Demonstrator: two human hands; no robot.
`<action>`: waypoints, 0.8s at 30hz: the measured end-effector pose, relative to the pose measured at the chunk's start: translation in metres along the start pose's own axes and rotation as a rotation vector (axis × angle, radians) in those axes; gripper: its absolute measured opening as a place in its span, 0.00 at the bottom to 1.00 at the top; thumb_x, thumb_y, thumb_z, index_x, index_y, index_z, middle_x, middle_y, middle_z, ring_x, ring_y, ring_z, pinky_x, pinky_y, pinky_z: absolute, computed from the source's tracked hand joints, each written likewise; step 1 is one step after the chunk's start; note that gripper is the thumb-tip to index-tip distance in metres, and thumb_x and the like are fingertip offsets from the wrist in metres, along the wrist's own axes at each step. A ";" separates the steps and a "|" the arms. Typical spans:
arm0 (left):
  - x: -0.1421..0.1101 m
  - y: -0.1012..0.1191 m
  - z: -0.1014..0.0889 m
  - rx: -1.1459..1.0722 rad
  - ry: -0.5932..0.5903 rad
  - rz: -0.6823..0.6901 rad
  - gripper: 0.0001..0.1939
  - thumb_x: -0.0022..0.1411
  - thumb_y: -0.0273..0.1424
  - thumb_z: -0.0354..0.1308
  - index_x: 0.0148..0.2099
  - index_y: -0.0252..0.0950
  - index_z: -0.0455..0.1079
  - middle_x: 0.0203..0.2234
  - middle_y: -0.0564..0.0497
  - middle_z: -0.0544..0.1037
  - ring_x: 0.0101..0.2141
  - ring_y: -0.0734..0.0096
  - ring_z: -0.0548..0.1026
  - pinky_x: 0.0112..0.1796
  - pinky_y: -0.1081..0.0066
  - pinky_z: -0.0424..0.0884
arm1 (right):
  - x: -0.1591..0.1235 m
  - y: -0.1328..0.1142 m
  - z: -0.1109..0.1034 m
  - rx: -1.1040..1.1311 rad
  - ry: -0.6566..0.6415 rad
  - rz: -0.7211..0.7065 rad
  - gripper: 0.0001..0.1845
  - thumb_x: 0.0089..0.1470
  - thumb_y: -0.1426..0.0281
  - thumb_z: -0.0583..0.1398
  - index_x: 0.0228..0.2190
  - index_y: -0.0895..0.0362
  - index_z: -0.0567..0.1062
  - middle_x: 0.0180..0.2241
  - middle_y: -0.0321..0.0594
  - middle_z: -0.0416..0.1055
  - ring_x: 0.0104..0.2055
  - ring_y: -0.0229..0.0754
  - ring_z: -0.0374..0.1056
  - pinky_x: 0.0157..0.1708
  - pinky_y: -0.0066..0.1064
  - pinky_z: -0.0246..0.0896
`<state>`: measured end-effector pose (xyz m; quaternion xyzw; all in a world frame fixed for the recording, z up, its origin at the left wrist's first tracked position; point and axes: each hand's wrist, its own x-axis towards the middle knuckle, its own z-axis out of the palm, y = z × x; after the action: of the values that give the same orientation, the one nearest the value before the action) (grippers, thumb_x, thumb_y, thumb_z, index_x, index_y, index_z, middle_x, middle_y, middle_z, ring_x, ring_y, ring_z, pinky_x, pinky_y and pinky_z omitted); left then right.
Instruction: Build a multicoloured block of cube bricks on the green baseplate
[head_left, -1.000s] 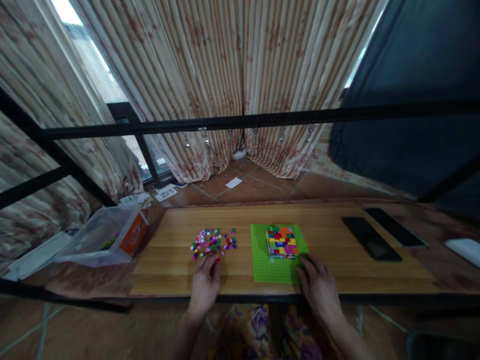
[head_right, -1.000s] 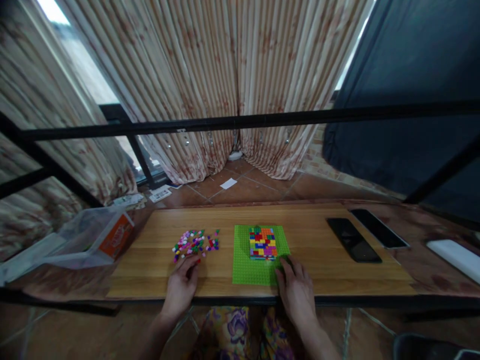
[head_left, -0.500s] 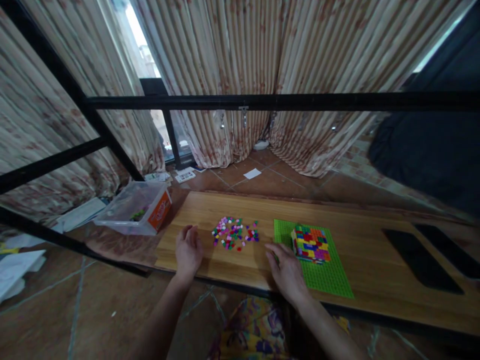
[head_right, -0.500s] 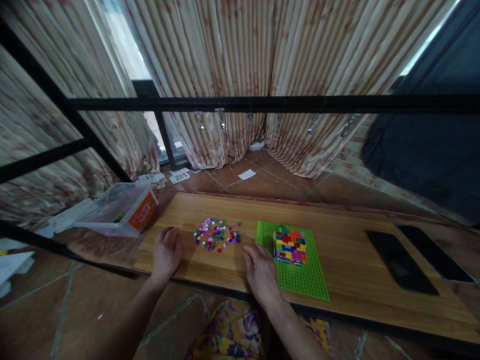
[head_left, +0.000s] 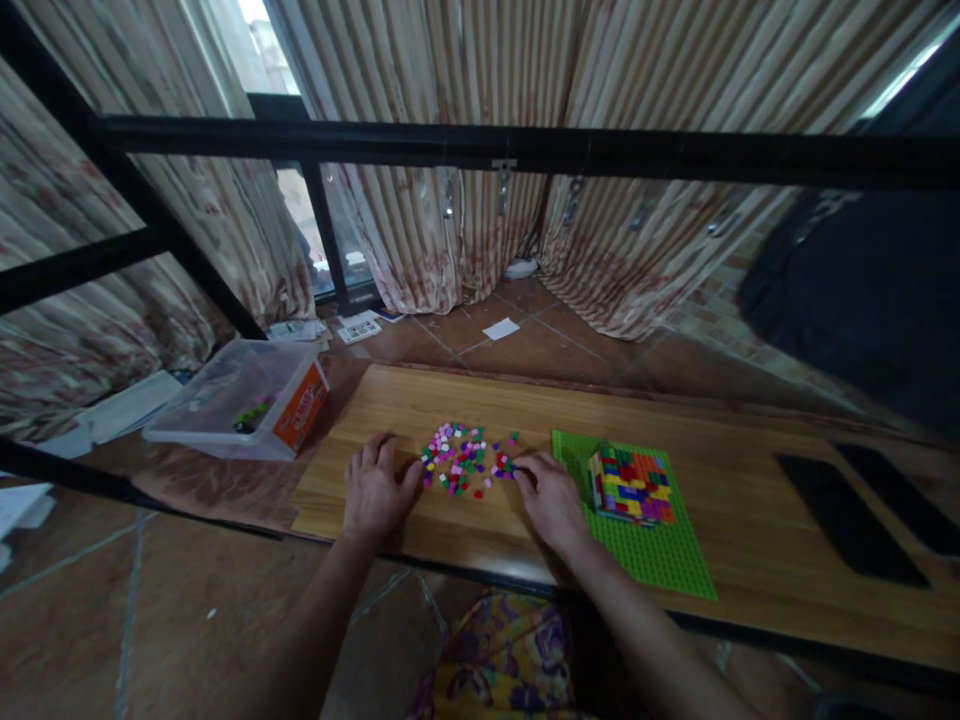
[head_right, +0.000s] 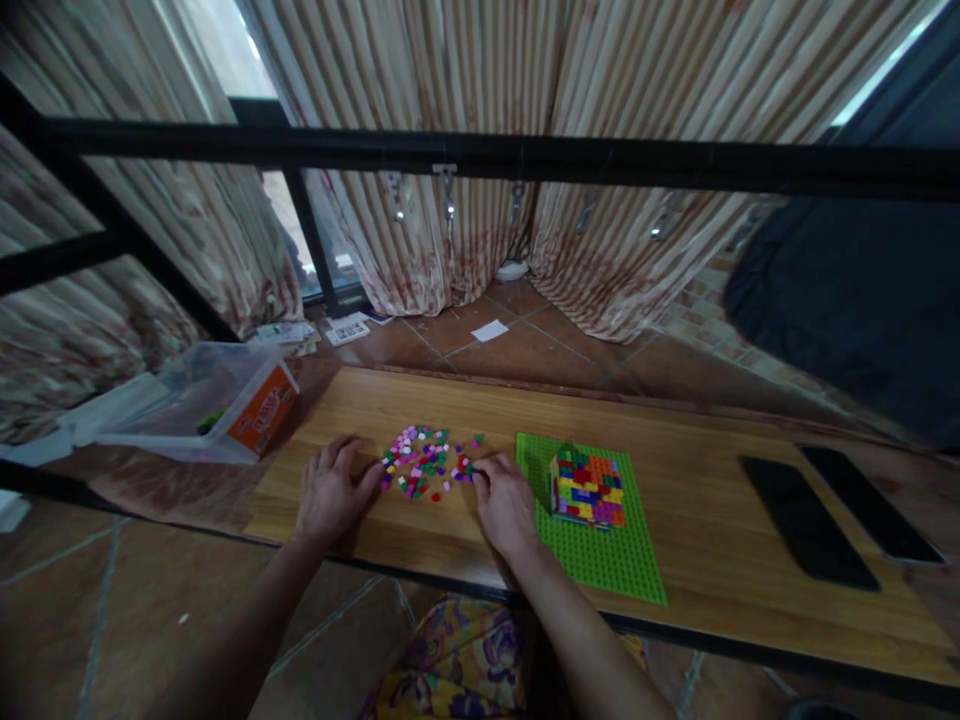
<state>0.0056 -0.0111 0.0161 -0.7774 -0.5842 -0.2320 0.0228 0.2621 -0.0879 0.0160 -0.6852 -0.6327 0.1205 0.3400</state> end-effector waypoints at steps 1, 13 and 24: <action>0.000 0.001 -0.001 0.012 -0.010 0.005 0.24 0.61 0.45 0.53 0.54 0.36 0.67 0.54 0.41 0.69 0.50 0.50 0.68 0.49 0.55 0.64 | -0.002 0.000 -0.001 0.025 0.002 -0.001 0.11 0.58 0.72 0.53 0.36 0.55 0.76 0.37 0.43 0.74 0.40 0.44 0.69 0.44 0.37 0.64; 0.002 0.003 -0.003 -0.013 -0.006 0.005 0.26 0.60 0.47 0.52 0.53 0.35 0.68 0.52 0.42 0.72 0.50 0.51 0.69 0.50 0.56 0.63 | -0.009 -0.011 -0.007 0.007 -0.035 0.022 0.10 0.58 0.73 0.55 0.40 0.55 0.75 0.39 0.42 0.72 0.43 0.44 0.68 0.45 0.35 0.63; -0.002 -0.002 -0.008 -0.293 0.146 -0.005 0.17 0.61 0.42 0.53 0.45 0.35 0.71 0.44 0.42 0.76 0.46 0.56 0.73 0.49 0.56 0.69 | -0.015 -0.029 -0.017 -0.010 -0.030 0.072 0.10 0.58 0.78 0.55 0.31 0.56 0.75 0.33 0.41 0.71 0.38 0.42 0.68 0.39 0.31 0.61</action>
<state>0.0005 -0.0146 0.0225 -0.7519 -0.5429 -0.3708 -0.0491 0.2473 -0.1085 0.0427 -0.7073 -0.6134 0.1394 0.3225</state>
